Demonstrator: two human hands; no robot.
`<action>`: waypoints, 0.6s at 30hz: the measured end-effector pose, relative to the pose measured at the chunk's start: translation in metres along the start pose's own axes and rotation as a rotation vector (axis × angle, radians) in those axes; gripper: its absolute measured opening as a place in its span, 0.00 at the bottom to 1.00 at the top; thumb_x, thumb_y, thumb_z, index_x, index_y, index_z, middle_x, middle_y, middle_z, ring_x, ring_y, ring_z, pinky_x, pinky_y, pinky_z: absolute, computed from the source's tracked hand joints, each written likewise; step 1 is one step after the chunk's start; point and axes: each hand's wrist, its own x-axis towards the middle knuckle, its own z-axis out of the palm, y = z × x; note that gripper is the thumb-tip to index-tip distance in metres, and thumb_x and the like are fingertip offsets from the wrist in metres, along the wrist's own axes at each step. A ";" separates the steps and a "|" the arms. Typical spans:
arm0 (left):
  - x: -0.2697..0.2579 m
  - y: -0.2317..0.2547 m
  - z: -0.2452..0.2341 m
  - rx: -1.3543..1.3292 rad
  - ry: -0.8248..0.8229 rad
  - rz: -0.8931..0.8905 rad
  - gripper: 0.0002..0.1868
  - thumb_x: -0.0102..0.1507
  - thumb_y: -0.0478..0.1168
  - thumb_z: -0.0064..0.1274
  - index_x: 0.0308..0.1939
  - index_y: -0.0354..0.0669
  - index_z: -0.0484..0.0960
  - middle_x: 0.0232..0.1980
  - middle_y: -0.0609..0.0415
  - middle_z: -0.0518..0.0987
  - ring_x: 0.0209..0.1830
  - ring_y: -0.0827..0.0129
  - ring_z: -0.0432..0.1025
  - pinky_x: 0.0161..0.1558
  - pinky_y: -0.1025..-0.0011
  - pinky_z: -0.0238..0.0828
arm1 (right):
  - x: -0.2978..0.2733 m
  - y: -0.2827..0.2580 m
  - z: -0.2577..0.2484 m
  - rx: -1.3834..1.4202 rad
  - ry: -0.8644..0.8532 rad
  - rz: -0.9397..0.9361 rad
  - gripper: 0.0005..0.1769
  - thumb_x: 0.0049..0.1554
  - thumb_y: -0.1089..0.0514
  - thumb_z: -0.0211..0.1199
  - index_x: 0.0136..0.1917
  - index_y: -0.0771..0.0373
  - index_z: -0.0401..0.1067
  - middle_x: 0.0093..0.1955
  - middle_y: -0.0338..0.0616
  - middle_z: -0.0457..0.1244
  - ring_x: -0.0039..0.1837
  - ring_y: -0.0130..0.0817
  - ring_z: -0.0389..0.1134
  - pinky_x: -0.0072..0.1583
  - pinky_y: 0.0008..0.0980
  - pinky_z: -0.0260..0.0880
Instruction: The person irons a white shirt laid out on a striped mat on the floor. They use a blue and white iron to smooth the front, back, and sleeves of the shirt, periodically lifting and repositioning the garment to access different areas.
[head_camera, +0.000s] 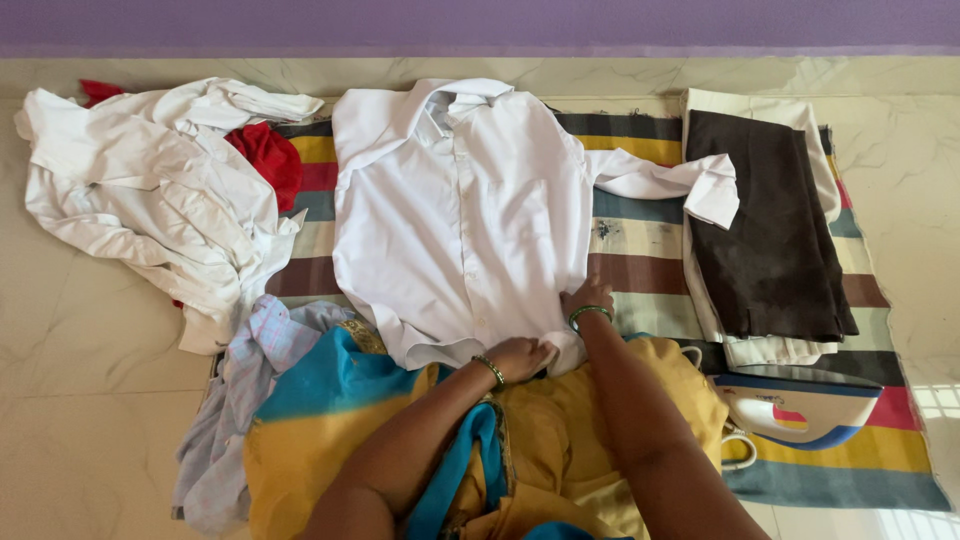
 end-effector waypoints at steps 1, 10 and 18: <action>0.001 -0.001 -0.009 -0.049 0.087 -0.034 0.37 0.73 0.63 0.25 0.50 0.33 0.80 0.50 0.31 0.80 0.53 0.39 0.74 0.59 0.51 0.69 | -0.002 0.001 0.002 -0.028 0.035 0.007 0.50 0.55 0.38 0.67 0.79 0.58 0.46 0.76 0.61 0.52 0.73 0.58 0.61 0.68 0.49 0.67; -0.044 -0.010 -0.081 0.166 0.287 -0.564 0.27 0.67 0.60 0.41 0.63 0.50 0.75 0.67 0.46 0.71 0.65 0.47 0.67 0.62 0.48 0.66 | 0.042 0.024 0.029 0.079 0.054 -0.105 0.25 0.59 0.52 0.62 0.67 0.62 0.71 0.66 0.61 0.66 0.68 0.56 0.68 0.68 0.48 0.69; -0.072 -0.004 -0.082 0.221 -0.131 -0.884 0.33 0.68 0.60 0.45 0.74 0.54 0.66 0.77 0.50 0.63 0.76 0.52 0.60 0.69 0.46 0.61 | 0.052 0.058 -0.023 0.226 0.374 0.188 0.17 0.63 0.57 0.56 0.64 0.61 0.70 0.60 0.57 0.69 0.61 0.55 0.71 0.58 0.51 0.74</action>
